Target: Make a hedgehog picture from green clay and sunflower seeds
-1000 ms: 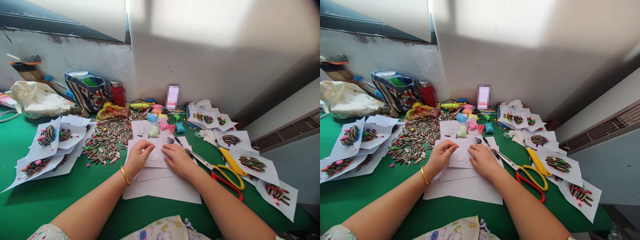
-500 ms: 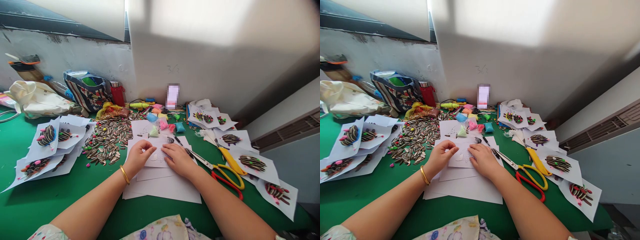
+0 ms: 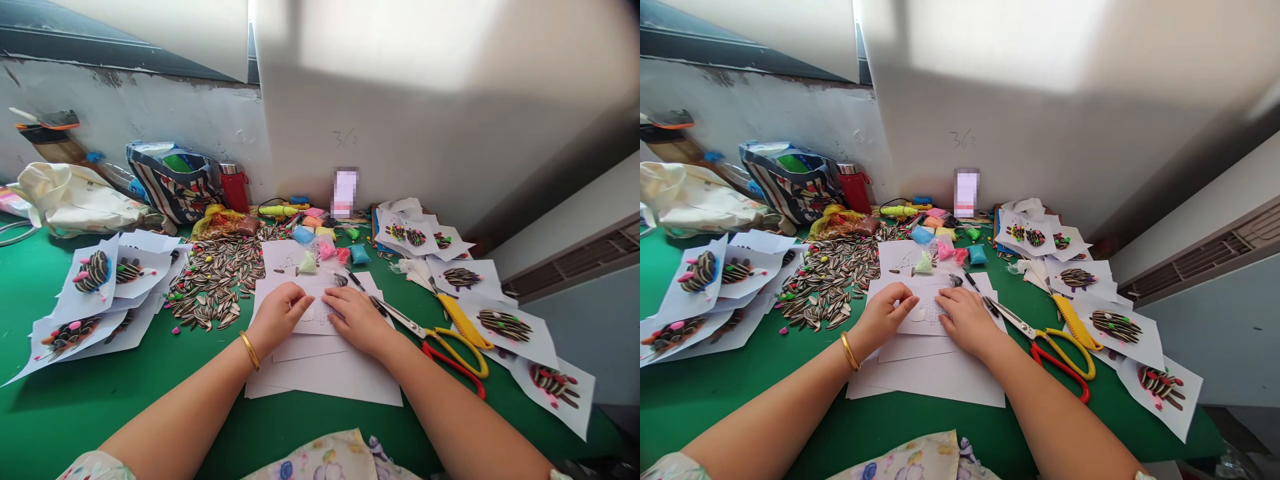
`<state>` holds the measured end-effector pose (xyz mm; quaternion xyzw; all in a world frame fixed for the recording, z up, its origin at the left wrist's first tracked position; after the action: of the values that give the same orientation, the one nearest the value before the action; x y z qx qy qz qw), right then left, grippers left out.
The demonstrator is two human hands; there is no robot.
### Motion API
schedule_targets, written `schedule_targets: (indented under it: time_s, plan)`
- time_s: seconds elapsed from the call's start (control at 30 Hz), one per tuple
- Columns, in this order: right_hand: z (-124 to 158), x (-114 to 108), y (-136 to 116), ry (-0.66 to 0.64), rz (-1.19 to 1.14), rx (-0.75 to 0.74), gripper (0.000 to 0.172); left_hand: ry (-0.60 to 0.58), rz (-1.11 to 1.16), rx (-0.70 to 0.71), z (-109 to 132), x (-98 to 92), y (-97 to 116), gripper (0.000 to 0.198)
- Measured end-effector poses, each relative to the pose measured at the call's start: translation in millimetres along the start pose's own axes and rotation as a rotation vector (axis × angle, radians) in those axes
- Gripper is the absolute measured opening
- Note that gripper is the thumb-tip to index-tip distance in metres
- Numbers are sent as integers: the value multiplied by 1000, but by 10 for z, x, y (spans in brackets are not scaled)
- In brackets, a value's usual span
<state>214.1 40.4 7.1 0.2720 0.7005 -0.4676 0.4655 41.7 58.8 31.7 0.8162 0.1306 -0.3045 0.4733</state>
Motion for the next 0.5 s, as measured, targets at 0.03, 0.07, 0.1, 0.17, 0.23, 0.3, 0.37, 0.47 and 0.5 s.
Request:
schedule_targets:
  time_s: [0.03, 0.07, 0.1, 0.17, 0.23, 0.3, 0.37, 0.47, 0.5]
  plan:
    - [0, 0, 0, 0, 1, 0, 40, -5, -1, 6, -2, -5, 10, 25]
    - [1, 1, 1, 0, 2, 0, 40, -13, 4, 15, -5, -9, 20, 20]
    - [2, 3, 3, 1, 2, -2, 41, -25, 8, 28, -9, -15, 29, 14]
    - [4, 7, 7, 3, 4, -5, 41, -54, -12, 56, -19, -30, 42, 12]
    - [6, 13, 13, 4, 4, -7, 40, -80, -83, 70, -29, -53, 36, 22]
    - [7, 17, 15, 4, 4, -9, 40, -86, -162, 64, -34, -80, 11, 28]
    - [6, 16, 13, 6, 3, -12, 40, -78, -198, 53, -36, -96, -15, 23]
    - [3, 8, 5, 9, 1, -13, 40, -105, -198, 60, -28, -58, -29, 7]
    - [2, 6, 3, 9, 2, -11, 40, -130, -199, 67, -23, -30, -26, 7]
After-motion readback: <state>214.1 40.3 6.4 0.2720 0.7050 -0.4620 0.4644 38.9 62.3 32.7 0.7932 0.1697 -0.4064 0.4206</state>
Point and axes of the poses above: each hand's wrist, its own z-axis away from the middle knuckle, its own x-axis out of the palm, y = z × x, the point moved 6 cm from there along -z, towards the middle knuckle, and after that the axes turned 6 degrees about x, right-handed, at the moved point
